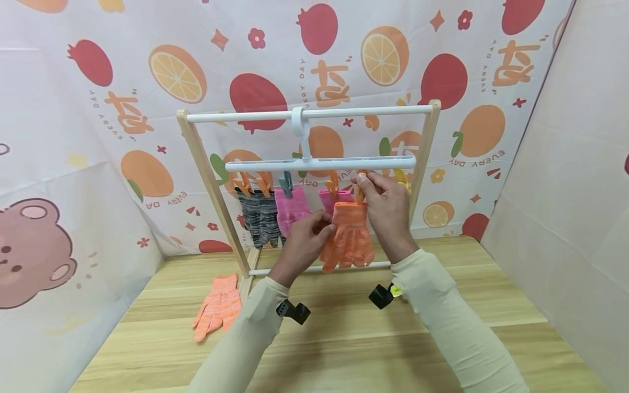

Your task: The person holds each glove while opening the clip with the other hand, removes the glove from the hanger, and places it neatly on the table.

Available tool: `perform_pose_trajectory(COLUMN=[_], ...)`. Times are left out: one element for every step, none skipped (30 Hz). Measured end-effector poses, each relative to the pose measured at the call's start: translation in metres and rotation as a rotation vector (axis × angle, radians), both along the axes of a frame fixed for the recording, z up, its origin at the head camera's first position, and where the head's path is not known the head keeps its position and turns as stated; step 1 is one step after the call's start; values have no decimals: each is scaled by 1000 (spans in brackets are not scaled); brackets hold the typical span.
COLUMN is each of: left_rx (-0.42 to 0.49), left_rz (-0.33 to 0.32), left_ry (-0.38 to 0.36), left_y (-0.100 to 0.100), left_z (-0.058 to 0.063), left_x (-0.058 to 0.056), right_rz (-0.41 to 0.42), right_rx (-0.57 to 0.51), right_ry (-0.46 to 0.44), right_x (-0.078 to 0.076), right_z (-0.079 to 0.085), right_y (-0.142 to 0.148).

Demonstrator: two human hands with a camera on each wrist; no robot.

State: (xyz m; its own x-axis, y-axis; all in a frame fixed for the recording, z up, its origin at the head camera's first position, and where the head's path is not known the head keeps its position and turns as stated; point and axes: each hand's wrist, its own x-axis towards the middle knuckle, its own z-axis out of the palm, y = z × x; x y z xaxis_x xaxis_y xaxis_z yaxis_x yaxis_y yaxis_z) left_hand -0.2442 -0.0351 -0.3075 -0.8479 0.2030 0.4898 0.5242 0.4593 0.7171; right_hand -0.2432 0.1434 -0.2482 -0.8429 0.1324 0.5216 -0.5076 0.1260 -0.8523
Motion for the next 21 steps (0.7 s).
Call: perform_pose_trajectory(left_rx=[-2,-5,-5,-5,-4,-2,1,0,1,5,8,12,14,14,15,14,10,10,11,12,12], left_rz=[-3,-5,-9,-12,-14,-16,-18,-18,-18,-18,-17,-15,-11,-6,0,5,10,15,18,19,23], left_ry=[1,1,-2,-4,-9,-14,-21,-24,-28,-33,-36,-39,-43,-44,-45,-45,-40,-39,-35,-35,-34], left_y=[-1,-3,-4,-6,-7,-9,-10,-12,-13,-15,-16,-18,-19,-21,-22,-24,-25,-27,-28,-29,-31], left_z=[0,-1,-1,-2,-2,-3,-3,-3,-3,-4,-4,-4,-5,-5,-5,-6,-6,-6,-6,-7,-7], left_x=[0,0,0,1,1,1,2,2,2,3,3,4,4,4,4,5,5,5,6,6,6], right_rz=[-1,-2,-4,-3,-4,-8,-11,-13,-16,-17,-20,-22,-22,-22,-22,-22,-23,-22,-21,-19,-17], right_rx=[0,1,1,0,-3,-4,-6,-7,-8,-10,-10,-8,-6,-4,-1,1,4,6,7,8,8], right_ry=[0,0,0,1,0,-5,-8,-12,-15,-18,-21,-23,-24,-23,-22,-22,-20,-17,-12,-7,-2], right_x=[0,0,0,0,0,0,0,0,0,0,0,0,0,0,0,1,1,1,1,1,1], right_z=[0,0,0,0,0,0,0,1,1,1,1,1,1,1,1,1,1,1,1,1,1], right_y=[0,0,0,0,0,0,0,0,0,0,0,0,0,-1,-1,-1,-1,-1,-1,-1,-1])
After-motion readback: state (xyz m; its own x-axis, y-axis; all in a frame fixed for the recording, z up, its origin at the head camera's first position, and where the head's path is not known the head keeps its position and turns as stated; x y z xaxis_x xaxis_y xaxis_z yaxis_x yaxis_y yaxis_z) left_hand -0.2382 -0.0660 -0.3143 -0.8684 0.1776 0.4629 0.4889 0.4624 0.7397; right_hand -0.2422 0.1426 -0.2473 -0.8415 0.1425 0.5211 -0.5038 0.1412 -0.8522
